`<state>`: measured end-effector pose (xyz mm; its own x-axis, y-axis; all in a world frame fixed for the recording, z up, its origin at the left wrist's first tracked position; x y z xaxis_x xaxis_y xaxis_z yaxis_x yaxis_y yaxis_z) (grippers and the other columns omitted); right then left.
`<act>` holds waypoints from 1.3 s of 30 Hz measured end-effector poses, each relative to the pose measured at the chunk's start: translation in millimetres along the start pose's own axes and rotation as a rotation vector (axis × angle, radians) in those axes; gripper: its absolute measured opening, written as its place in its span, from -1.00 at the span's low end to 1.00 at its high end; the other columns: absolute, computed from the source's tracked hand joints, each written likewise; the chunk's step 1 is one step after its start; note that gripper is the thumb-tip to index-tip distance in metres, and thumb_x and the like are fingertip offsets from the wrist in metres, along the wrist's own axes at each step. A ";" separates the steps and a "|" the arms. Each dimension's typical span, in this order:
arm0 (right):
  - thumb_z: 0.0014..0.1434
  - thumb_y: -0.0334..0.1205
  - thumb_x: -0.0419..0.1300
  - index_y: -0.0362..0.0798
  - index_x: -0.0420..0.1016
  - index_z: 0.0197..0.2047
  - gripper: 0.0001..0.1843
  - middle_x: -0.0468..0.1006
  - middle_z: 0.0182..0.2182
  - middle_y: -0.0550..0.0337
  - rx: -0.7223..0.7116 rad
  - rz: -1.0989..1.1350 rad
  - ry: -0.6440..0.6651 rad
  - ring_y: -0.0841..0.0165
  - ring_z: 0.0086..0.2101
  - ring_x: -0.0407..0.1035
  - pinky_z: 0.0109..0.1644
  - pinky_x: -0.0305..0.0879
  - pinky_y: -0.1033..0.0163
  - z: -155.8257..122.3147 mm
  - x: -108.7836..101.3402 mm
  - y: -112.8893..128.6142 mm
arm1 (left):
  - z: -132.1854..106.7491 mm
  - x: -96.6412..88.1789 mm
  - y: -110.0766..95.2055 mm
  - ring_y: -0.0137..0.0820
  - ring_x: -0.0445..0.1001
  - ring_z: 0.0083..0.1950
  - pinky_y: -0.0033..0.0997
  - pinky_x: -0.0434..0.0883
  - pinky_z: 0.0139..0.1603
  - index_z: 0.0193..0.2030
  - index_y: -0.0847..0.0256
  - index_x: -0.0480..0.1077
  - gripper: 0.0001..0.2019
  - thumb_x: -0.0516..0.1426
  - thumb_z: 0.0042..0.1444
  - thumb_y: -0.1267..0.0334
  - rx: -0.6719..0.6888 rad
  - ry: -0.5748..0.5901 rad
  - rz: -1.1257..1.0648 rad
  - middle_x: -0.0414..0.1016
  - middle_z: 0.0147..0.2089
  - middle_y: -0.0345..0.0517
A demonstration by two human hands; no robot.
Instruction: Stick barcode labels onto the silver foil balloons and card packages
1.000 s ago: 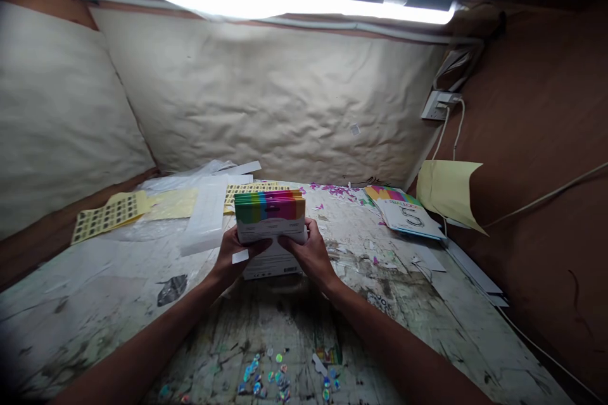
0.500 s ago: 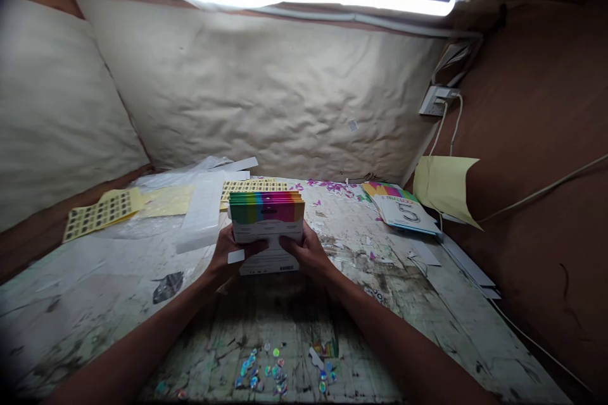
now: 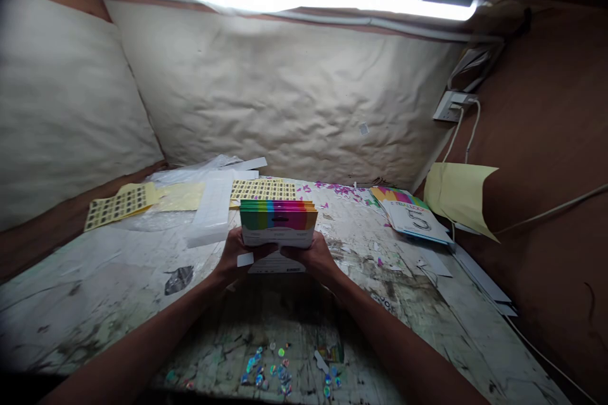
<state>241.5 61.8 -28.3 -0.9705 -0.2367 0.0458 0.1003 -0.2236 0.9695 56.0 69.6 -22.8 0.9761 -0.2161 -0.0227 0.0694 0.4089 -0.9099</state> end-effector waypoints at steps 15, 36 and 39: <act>-0.22 -0.20 0.50 -0.05 0.61 -0.07 -0.44 0.64 -0.19 0.10 0.018 -0.067 0.167 0.12 -0.20 0.51 -0.07 0.46 0.02 9.2 -12.8 8.3 | 5.5 -2.8 3.1 -0.22 0.56 -0.34 -0.40 0.47 -0.39 -0.23 0.32 0.57 -0.59 0.45 -0.30 0.31 0.018 0.007 -0.044 0.62 -0.30 -0.03; 0.01 0.07 0.36 -0.03 0.52 -0.04 -0.50 0.60 -0.12 0.08 -0.067 -0.025 0.005 0.11 -0.11 0.46 -0.03 0.40 0.08 5.5 -4.1 11.2 | 9.3 0.5 -3.9 -0.12 0.58 -0.21 -0.23 0.55 -0.23 -0.14 0.32 0.57 -0.58 0.43 -0.24 0.36 -0.032 -0.089 -0.113 0.63 -0.21 0.03; -0.09 0.00 0.44 -0.05 0.56 -0.09 -0.49 0.62 -0.18 0.09 -0.046 -0.031 0.008 0.12 -0.17 0.48 -0.08 0.40 0.08 5.4 -3.1 11.6 | 7.3 5.6 -1.6 -0.05 0.57 -0.14 -0.18 0.55 -0.20 -0.12 0.33 0.57 -0.56 0.43 -0.23 0.35 0.004 -0.044 -0.118 0.63 -0.19 0.09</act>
<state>244.5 65.0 -15.9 -0.9715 -0.2366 0.0137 0.0804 -0.2746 0.9582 62.9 74.2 -18.5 0.9691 -0.2239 0.1031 0.1854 0.3860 -0.9037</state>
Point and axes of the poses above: each hand's wrist, its own z-axis towards the middle knuckle, its own x-axis out of the palm, y = z × x, the point moved 3 cm from there along z, towards the middle knuckle
